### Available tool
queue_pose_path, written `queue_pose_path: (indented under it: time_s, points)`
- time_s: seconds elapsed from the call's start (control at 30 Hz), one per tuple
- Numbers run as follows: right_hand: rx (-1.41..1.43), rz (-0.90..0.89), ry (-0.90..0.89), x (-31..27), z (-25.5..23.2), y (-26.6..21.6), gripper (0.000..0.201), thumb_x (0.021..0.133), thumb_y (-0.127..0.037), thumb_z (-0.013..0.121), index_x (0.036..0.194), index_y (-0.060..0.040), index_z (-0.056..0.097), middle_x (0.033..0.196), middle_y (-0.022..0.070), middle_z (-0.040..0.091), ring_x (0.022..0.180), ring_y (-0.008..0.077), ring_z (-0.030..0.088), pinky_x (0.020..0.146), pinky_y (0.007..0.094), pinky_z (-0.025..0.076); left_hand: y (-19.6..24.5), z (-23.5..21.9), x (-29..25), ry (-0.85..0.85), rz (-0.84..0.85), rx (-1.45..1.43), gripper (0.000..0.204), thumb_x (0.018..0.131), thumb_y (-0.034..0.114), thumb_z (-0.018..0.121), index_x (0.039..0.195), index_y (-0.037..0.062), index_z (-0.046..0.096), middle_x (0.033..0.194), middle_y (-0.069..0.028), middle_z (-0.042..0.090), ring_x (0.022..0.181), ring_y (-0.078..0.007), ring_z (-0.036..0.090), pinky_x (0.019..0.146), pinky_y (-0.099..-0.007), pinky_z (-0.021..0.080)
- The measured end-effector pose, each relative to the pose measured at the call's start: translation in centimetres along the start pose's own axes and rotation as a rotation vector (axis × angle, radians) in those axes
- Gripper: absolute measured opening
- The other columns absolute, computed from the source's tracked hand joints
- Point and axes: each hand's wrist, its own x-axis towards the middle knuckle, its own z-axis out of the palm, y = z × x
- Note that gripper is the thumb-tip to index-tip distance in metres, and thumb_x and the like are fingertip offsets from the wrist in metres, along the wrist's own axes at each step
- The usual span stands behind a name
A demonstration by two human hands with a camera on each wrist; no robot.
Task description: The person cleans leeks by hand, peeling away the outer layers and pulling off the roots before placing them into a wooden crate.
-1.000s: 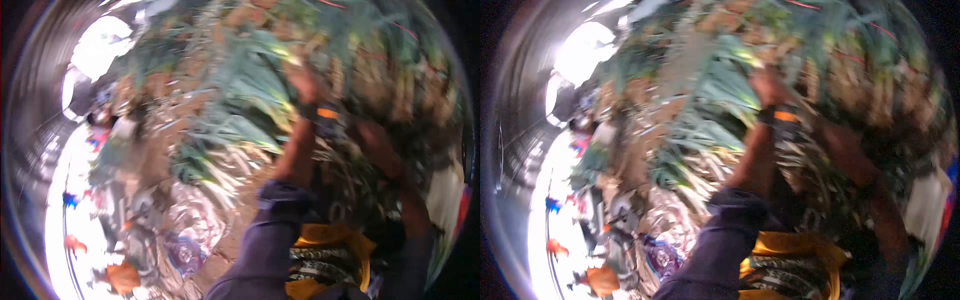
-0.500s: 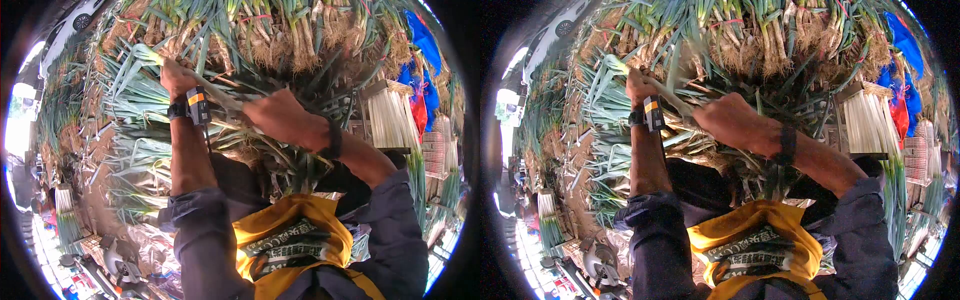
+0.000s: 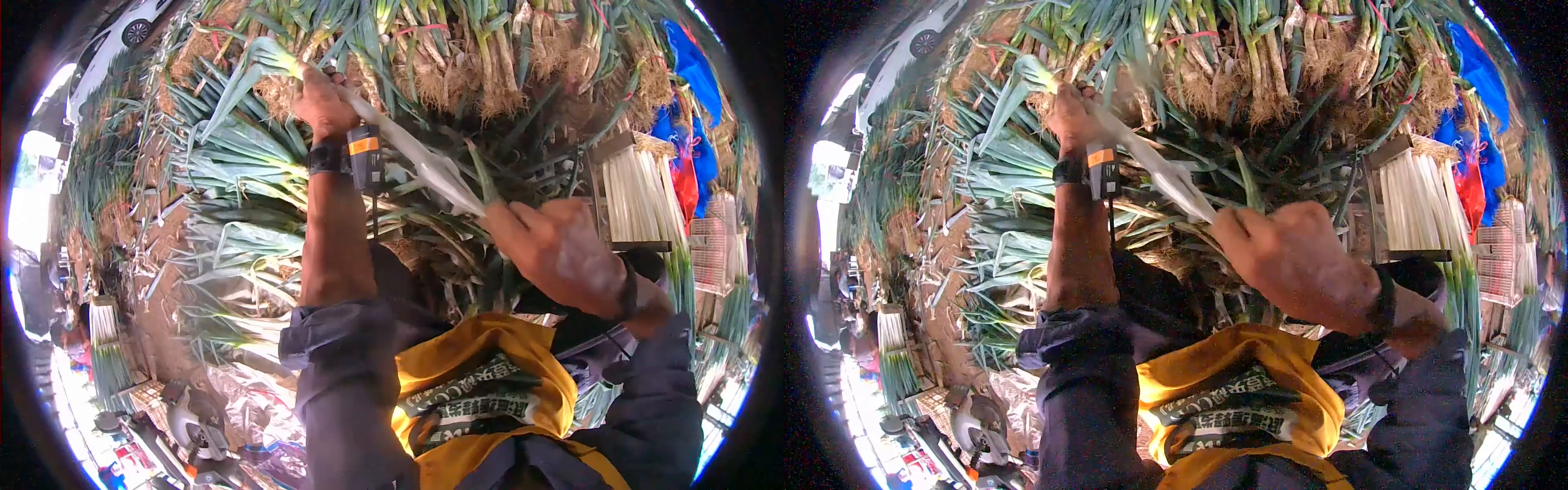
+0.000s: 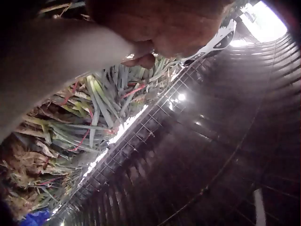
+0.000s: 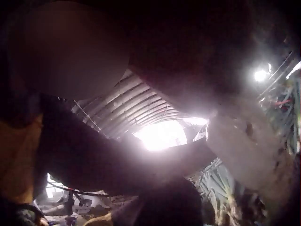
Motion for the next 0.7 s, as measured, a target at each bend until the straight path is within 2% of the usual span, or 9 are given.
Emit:
queue_pose_path:
  time_s: [0.03,0.07,0.1,0.13,0.2,0.37,0.47,0.53,0.7]
  points:
    - [0.007,-0.001,-0.020,-0.7,-0.5,-0.1,0.020,0.083,-0.015,0.064,0.100,-0.0066,0.058,0.075,0.0045,0.060,0.055,0.0207,0.064,0.047,0.0346,0.050,-4.8,-0.7,0.7,0.035,0.224,0.111,0.026,0.098,0.030,0.063,0.102,0.0048,0.057,0.079,-0.0059,0.062,0.065,-0.0173,0.058,0.057,-0.0337,0.052]
    - [0.044,0.002,-0.012,-2.0,-0.6,-0.1,0.018,0.084,-0.015,0.064,0.099,-0.0080,0.059,0.075,0.0042,0.060,0.055,0.0200,0.063,0.047,0.0346,0.050,-2.0,-1.2,1.5,0.035,-0.297,-0.315,0.024,0.098,0.028,0.062,0.103,0.0054,0.056,0.080,-0.0068,0.062,0.065,-0.0178,0.059,0.057,-0.0339,0.051]
    - [0.078,0.006,-0.003,-3.5,-0.6,0.0,0.016,0.084,-0.015,0.064,0.098,-0.0095,0.059,0.074,0.0039,0.060,0.055,0.0193,0.063,0.047,0.0347,0.050,0.7,-1.8,2.2,0.290,-0.792,-0.771,0.023,0.098,0.027,0.061,0.104,0.0059,0.055,0.081,-0.0077,0.062,0.065,-0.0184,0.059,0.056,-0.0342,0.051]
    - [0.114,0.016,0.007,-4.6,-0.6,0.3,0.014,0.085,-0.015,0.064,0.097,-0.0109,0.059,0.074,0.0036,0.060,0.055,0.0186,0.063,0.047,0.0348,0.050,6.0,-2.5,1.8,0.437,-0.679,-0.497,0.017,0.097,0.023,0.057,0.101,0.0070,0.053,0.081,-0.0076,0.060,0.063,-0.0186,0.056,0.053,-0.0331,0.047]
    - [0.094,0.257,0.036,-5.5,1.9,3.0,0.006,0.089,-0.015,0.061,0.093,-0.0120,0.058,0.075,0.0033,0.063,0.059,0.0287,0.065,0.054,0.0430,0.051,4.6,-3.6,2.7,0.488,-0.635,-0.723,0.016,0.097,0.025,0.053,0.097,0.0086,0.051,0.080,-0.0063,0.056,0.062,-0.0174,0.051,0.055,-0.0330,0.043]
    - [0.147,0.348,0.007,-3.3,14.2,12.8,0.031,0.092,-0.020,0.064,0.121,-0.0096,0.059,0.104,0.0136,0.065,0.085,0.0382,0.068,0.075,0.0510,0.054,8.9,-3.4,2.4,0.223,-0.568,-0.981,0.035,0.107,0.042,0.040,0.100,0.0086,0.050,0.081,-0.0037,0.054,0.069,-0.0157,0.050,0.063,-0.0312,0.045]
    - [0.540,0.313,0.179,0.5,10.1,9.4,0.055,0.091,-0.026,0.069,0.141,-0.0103,0.052,0.124,0.0178,0.062,0.100,0.0403,0.066,0.083,0.0459,0.055,10.0,-4.4,3.3,0.166,-0.508,-1.167,0.035,0.106,0.041,0.044,0.092,0.0093,0.047,0.076,-0.0016,0.051,0.064,-0.0144,0.047,0.061,-0.0293,0.044]
    - [0.633,-0.063,0.546,4.0,8.5,7.2,0.057,0.092,-0.029,0.069,0.143,-0.0096,0.050,0.127,0.0205,0.060,0.101,0.0406,0.066,0.082,0.0450,0.055,9.0,-5.0,3.8,-0.034,-0.500,-1.418,0.040,0.107,0.043,0.042,0.089,0.0079,0.047,0.073,-0.0018,0.051,0.062,-0.0145,0.046,0.060,-0.0296,0.045]
    - [1.005,0.127,0.244,7.5,10.0,3.4,0.047,0.092,-0.032,0.071,0.124,-0.0011,0.056,0.103,0.0260,0.064,0.088,0.0402,0.067,0.074,0.0462,0.053,11.2,-3.3,3.0,0.058,-0.630,-1.388,0.048,0.106,0.051,0.040,0.090,0.0069,0.049,0.072,-0.0024,0.050,0.061,-0.0145,0.047,0.056,-0.0292,0.046]
